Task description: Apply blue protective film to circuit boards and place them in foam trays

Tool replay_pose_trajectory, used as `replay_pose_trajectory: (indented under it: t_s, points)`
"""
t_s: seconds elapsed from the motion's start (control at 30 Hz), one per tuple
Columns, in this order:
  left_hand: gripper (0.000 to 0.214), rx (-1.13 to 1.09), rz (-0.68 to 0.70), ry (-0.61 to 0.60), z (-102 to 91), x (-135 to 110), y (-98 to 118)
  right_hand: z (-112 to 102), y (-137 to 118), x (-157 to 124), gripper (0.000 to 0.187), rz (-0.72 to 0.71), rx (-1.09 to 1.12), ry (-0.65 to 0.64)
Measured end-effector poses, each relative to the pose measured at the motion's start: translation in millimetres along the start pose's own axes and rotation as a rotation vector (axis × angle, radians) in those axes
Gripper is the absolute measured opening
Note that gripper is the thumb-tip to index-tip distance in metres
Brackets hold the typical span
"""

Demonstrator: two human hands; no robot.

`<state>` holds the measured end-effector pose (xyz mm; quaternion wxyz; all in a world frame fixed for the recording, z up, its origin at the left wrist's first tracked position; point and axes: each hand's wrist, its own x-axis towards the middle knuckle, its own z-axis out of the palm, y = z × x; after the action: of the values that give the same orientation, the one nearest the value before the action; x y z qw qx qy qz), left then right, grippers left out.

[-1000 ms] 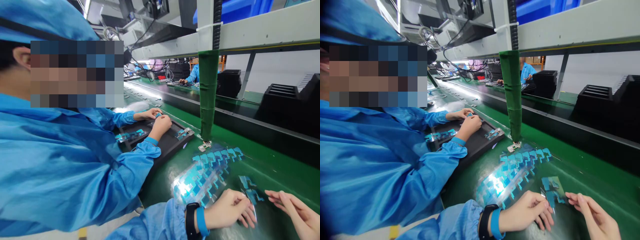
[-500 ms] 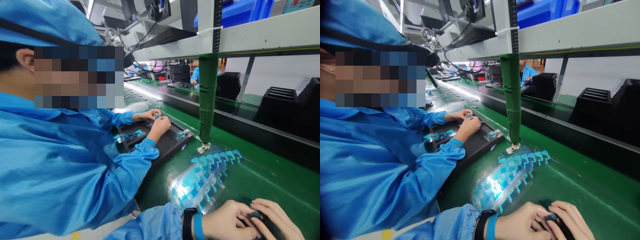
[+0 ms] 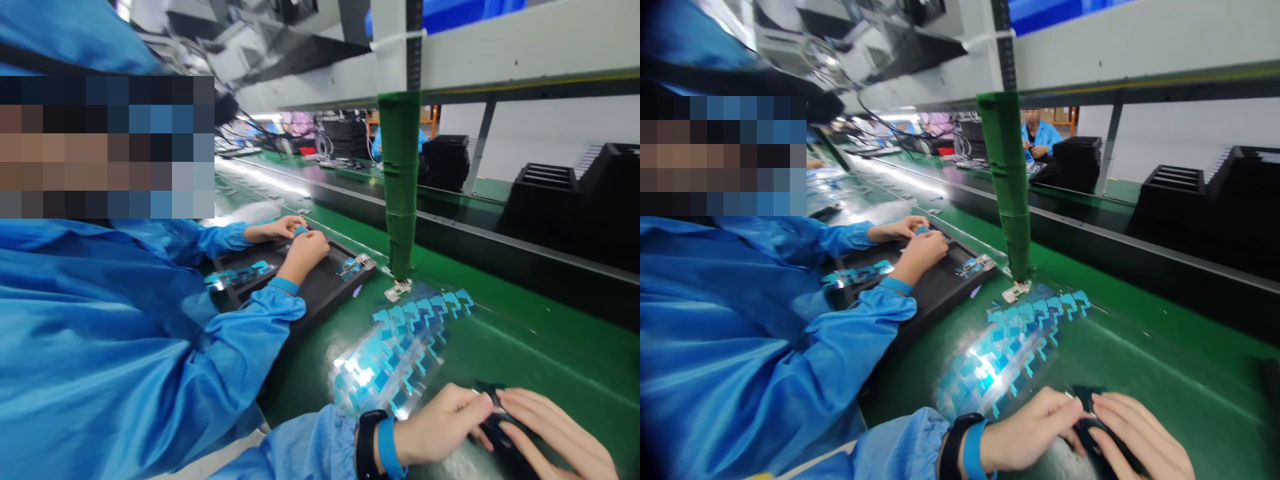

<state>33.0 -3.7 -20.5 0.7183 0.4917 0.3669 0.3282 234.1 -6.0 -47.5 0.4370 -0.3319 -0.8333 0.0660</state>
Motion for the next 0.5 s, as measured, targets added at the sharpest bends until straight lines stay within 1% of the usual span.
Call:
replay_pose_trajectory:
  t_s: [0.07,0.1,0.13,0.23,0.3,0.37,0.4,0.5]
  points:
    - [0.074,-0.039,-0.016,0.001,0.1,-2.7,2.9,-8.1,-12.7,11.6,0.026,-0.003,0.024,0.004]
    - [0.067,-0.059,-0.023,0.011,-0.7,-3.6,3.4,-11.6,-18.3,18.0,0.024,0.017,0.044,0.010]
    - [0.060,-0.071,-0.035,0.018,-2.4,-3.7,3.2,-14.0,-22.1,24.2,0.024,0.039,0.080,-0.010]
    - [0.046,-0.130,-0.070,0.021,-10.6,0.7,-0.9,-15.7,-22.6,36.2,0.021,0.137,0.192,-0.102]
    - [0.042,-0.176,-0.091,-0.013,-14.2,3.2,-3.1,-15.4,-21.1,37.9,0.018,0.197,0.202,-0.152]
    - [0.041,-0.219,-0.113,-0.019,-14.2,3.1,-2.3,-15.6,-23.6,37.0,0.015,0.214,0.115,-0.157]
    - [0.041,-0.242,-0.135,-0.006,-13.2,2.5,-0.9,-16.0,-25.9,36.2,0.014,0.194,0.045,-0.140]
    - [0.042,-0.289,-0.201,0.041,-9.8,1.7,4.4,-18.0,-32.7,34.1,0.011,0.044,-0.140,-0.082]
